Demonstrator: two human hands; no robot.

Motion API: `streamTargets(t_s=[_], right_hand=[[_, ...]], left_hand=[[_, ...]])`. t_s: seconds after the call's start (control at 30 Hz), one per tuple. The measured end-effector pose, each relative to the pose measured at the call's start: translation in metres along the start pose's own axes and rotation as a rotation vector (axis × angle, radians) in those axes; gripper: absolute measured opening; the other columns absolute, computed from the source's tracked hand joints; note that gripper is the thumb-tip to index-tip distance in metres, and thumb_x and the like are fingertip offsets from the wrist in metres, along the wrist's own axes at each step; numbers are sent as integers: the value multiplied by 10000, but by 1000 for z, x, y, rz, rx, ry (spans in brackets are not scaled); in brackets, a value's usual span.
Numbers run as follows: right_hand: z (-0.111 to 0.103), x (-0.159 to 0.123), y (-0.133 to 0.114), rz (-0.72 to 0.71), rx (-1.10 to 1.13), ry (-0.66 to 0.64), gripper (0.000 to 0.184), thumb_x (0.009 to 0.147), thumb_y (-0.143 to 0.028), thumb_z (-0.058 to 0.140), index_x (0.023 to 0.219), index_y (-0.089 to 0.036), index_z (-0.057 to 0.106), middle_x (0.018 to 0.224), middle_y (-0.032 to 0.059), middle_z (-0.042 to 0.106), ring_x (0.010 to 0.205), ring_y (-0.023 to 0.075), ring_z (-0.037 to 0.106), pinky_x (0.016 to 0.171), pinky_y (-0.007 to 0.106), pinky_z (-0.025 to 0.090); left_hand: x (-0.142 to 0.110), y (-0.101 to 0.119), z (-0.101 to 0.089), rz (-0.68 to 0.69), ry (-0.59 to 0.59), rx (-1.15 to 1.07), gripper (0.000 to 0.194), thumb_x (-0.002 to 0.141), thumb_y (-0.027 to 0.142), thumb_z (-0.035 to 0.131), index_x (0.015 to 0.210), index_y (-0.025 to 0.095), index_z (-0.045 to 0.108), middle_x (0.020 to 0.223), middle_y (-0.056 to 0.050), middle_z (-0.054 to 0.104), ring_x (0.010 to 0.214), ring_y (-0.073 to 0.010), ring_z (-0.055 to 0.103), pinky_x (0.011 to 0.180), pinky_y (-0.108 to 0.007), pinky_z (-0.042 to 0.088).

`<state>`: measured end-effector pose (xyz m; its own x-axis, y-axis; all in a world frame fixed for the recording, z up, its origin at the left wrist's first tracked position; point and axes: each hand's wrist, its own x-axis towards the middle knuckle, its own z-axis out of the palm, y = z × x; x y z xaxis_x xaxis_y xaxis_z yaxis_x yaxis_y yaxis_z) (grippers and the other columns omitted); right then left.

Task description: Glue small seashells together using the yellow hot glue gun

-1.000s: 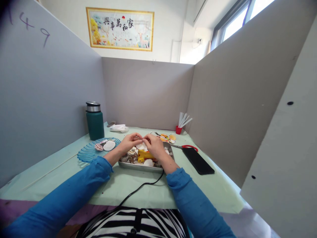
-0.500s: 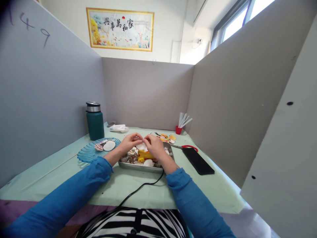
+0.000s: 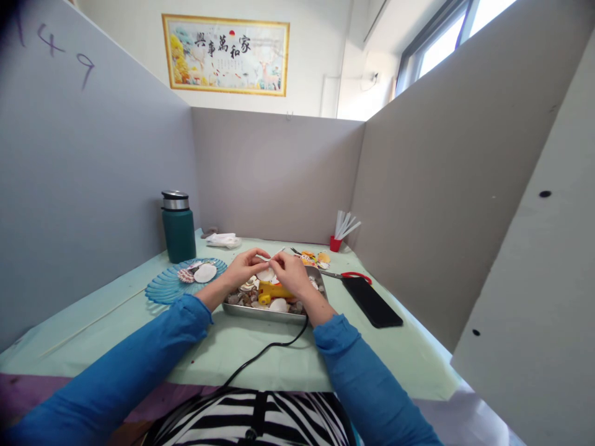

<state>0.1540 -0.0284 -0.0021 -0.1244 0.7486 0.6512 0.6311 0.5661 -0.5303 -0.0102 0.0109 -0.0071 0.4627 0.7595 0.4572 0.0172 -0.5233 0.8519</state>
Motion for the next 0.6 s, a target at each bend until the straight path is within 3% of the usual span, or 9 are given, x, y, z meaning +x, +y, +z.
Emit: streamTargets(t_s=[0.6], right_hand=[[-1, 1, -1, 22, 40, -19, 167, 802, -271, 506, 749, -158, 617, 640, -4, 594, 567, 111, 484, 562, 221, 346]], left_hand=[[2, -8, 0, 43, 11, 58, 304, 723, 376, 660, 885, 151, 533, 644, 10, 630, 584, -116, 570, 544, -208, 402]])
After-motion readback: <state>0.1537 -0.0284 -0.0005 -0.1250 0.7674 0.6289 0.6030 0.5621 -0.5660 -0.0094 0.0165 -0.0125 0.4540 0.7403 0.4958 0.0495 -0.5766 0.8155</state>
